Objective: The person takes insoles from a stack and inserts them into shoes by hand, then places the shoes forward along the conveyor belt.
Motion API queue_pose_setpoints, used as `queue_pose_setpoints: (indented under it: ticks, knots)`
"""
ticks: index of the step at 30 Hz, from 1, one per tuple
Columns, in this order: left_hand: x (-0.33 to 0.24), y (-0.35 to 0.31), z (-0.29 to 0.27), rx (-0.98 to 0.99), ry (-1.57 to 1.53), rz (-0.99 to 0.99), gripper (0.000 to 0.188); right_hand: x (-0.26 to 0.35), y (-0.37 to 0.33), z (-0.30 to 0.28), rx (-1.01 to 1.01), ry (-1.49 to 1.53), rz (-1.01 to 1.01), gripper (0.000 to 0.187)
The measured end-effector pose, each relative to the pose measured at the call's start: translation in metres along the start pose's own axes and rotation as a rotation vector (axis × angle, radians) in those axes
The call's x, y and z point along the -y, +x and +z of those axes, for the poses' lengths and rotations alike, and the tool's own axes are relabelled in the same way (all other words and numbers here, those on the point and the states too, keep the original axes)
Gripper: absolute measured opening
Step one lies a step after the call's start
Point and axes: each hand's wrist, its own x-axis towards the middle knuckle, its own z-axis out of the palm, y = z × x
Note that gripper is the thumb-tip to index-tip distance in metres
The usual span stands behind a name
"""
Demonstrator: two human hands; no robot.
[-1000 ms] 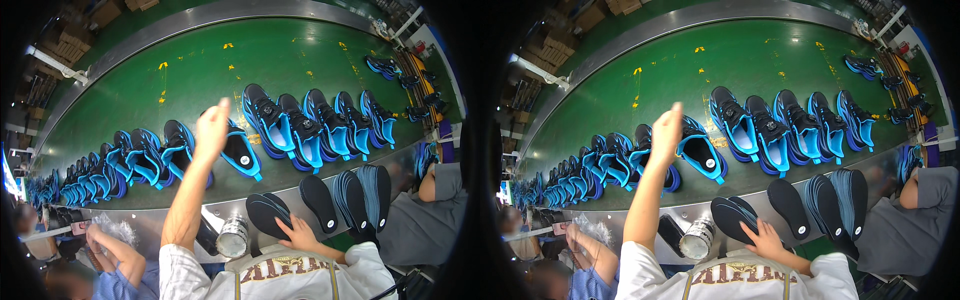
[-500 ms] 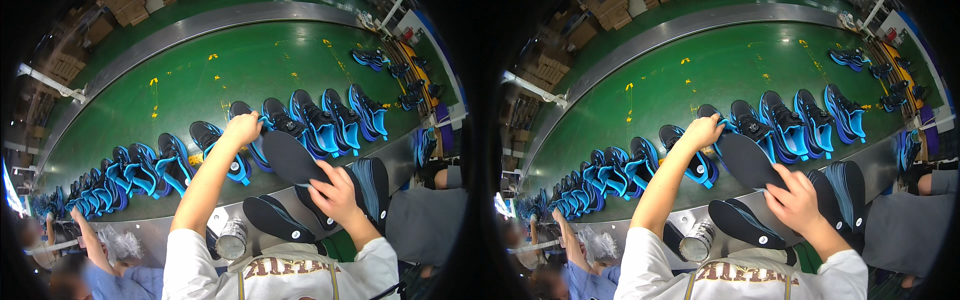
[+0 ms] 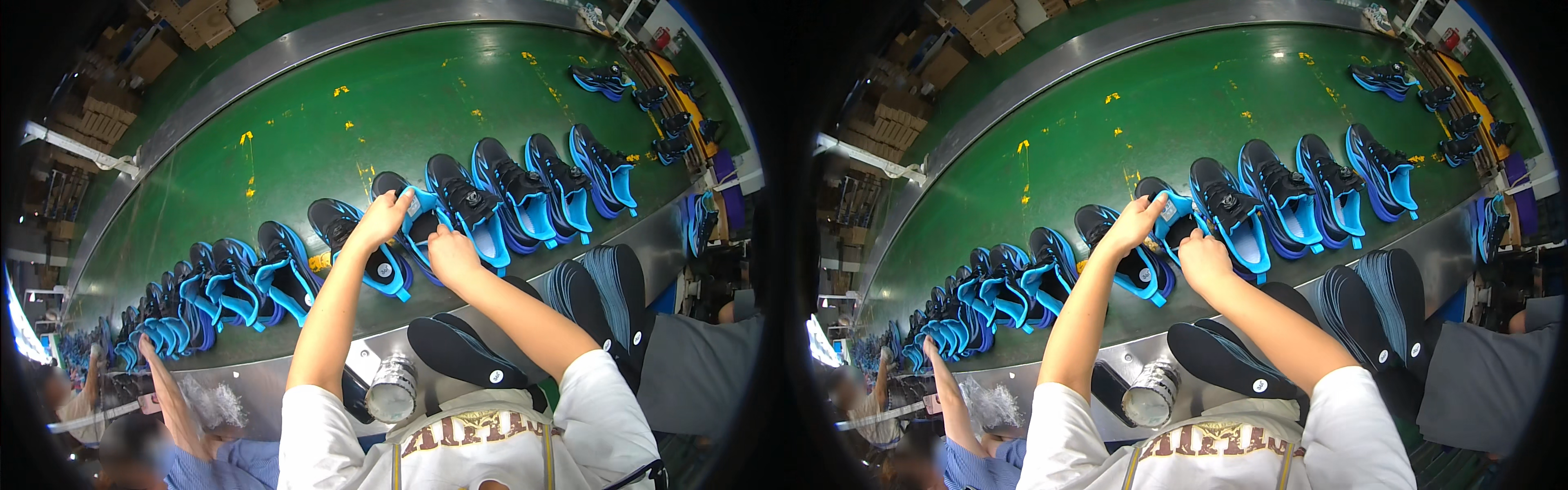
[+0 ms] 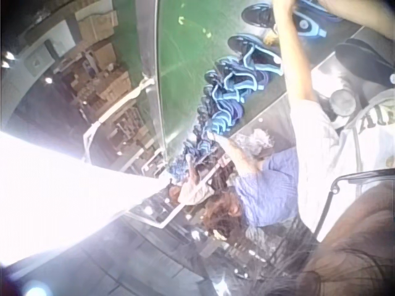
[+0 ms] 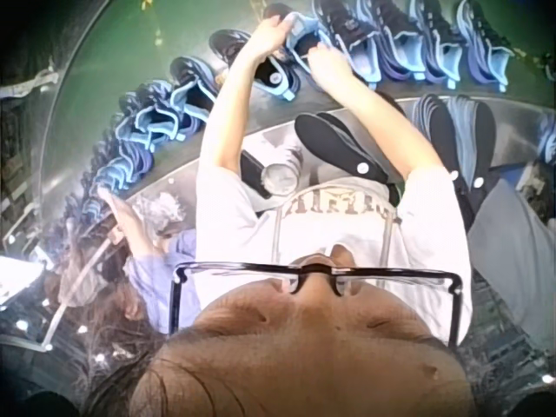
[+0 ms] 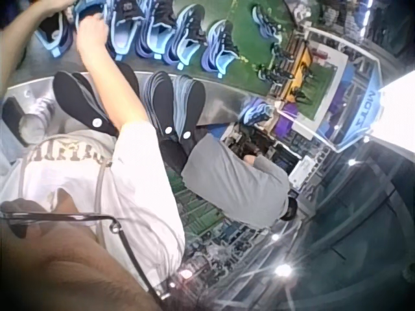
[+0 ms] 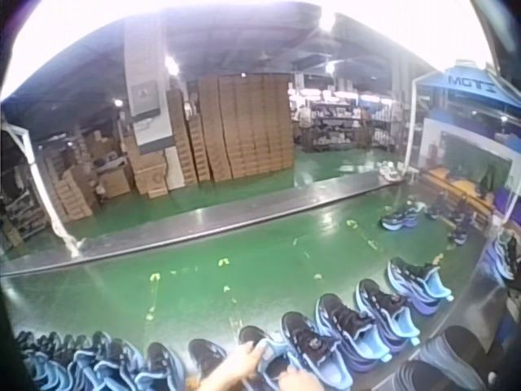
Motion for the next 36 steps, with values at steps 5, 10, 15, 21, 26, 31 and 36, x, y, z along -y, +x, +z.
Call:
queue_pose_setpoints:
  ticks: [5,10,15,21,26,31,36]
  knots:
    - [0.002,-0.009,0.000,-0.141,-0.034,0.017,0.050,0.004,-0.008,-0.012,0.027,0.059,0.031,0.027]
    - [0.001,-0.011,-0.003,-0.107,-0.039,0.032,0.049,-0.004,0.009,-0.050,0.558,0.071,0.014,0.033]
    - [0.005,-0.012,-0.002,-0.066,-0.051,0.022,0.046,-0.014,0.008,-0.028,0.325,0.075,-0.146,0.017]
    - [0.004,-0.012,0.001,-0.089,-0.014,0.017,0.047,-0.012,0.024,0.012,0.228,0.028,-0.205,0.017]
    - [0.004,-0.014,0.002,-0.084,-0.016,0.045,0.046,-0.011,0.032,0.016,0.448,-0.125,-0.162,0.020]
    - [0.007,-0.014,0.000,-0.072,-0.028,0.059,0.045,-0.004,0.048,0.018,0.698,-0.220,-0.087,0.022]
    - [-0.008,-0.018,0.008,-0.331,0.028,0.076,0.039,-0.011,0.061,0.027,0.908,-0.469,-0.442,0.027]
